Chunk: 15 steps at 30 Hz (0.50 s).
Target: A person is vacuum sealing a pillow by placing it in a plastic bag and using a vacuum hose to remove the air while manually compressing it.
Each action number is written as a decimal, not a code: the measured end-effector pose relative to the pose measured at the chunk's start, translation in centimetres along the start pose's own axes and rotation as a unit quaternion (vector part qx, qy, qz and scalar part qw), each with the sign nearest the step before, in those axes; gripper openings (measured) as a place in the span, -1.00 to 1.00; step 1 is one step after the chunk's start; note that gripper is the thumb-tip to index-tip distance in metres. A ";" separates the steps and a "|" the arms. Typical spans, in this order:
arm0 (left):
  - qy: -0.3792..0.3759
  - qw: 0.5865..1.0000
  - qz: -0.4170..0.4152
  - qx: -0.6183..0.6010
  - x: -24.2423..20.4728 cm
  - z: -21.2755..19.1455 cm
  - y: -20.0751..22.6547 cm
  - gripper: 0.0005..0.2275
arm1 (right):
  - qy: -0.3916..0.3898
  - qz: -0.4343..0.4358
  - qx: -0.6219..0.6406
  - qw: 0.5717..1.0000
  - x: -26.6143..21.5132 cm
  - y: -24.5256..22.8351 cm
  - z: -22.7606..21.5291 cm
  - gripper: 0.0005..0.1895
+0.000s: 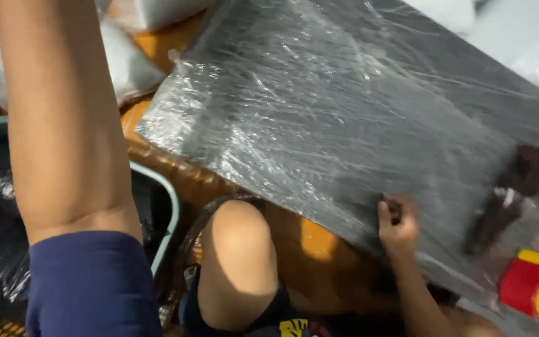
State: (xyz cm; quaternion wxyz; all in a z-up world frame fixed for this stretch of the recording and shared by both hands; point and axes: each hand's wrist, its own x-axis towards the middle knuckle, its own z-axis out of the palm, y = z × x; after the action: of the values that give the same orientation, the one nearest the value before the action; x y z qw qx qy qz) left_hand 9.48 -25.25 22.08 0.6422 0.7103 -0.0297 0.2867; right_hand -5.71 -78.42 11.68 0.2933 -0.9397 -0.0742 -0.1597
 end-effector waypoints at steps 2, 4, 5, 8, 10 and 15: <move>-0.050 0.998 0.042 0.006 0.2 3.8 2.9 -0.48 | -0.032 0.052 0.100 0.993 -0.6 4.4 1.3 -0.77; -0.099 0.992 0.083 0.014 -0.3 7.2 5.7 -0.48 | -0.060 0.135 0.242 0.959 1.7 1.4 -1.2 -0.66; -0.125 0.986 0.105 0.018 -0.5 8.9 7.3 -0.48 | -0.095 0.207 0.383 0.895 2.8 -0.1 -2.3 -0.52; -0.196 0.964 0.176 0.034 -1.9 12.9 11.8 -0.47 | -0.085 0.234 0.560 0.790 5.8 -0.8 -6.6 -0.53; -0.240 0.943 0.224 0.046 -3.0 14.6 13.8 -0.47 | -0.061 0.246 0.640 0.725 8.1 -2.2 -10.6 -0.43; -0.422 0.893 0.142 0.062 -11.5 17.6 14.2 -0.31 | -0.174 0.146 0.771 0.595 9.0 -5.0 -18.7 -0.70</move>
State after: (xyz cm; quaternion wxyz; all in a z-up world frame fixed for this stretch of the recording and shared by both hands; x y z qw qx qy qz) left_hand 0.57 -47.86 29.53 0.4765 0.7912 -0.3803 0.0496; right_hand -3.28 -84.70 31.92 0.9091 -0.3722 -0.0811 0.1687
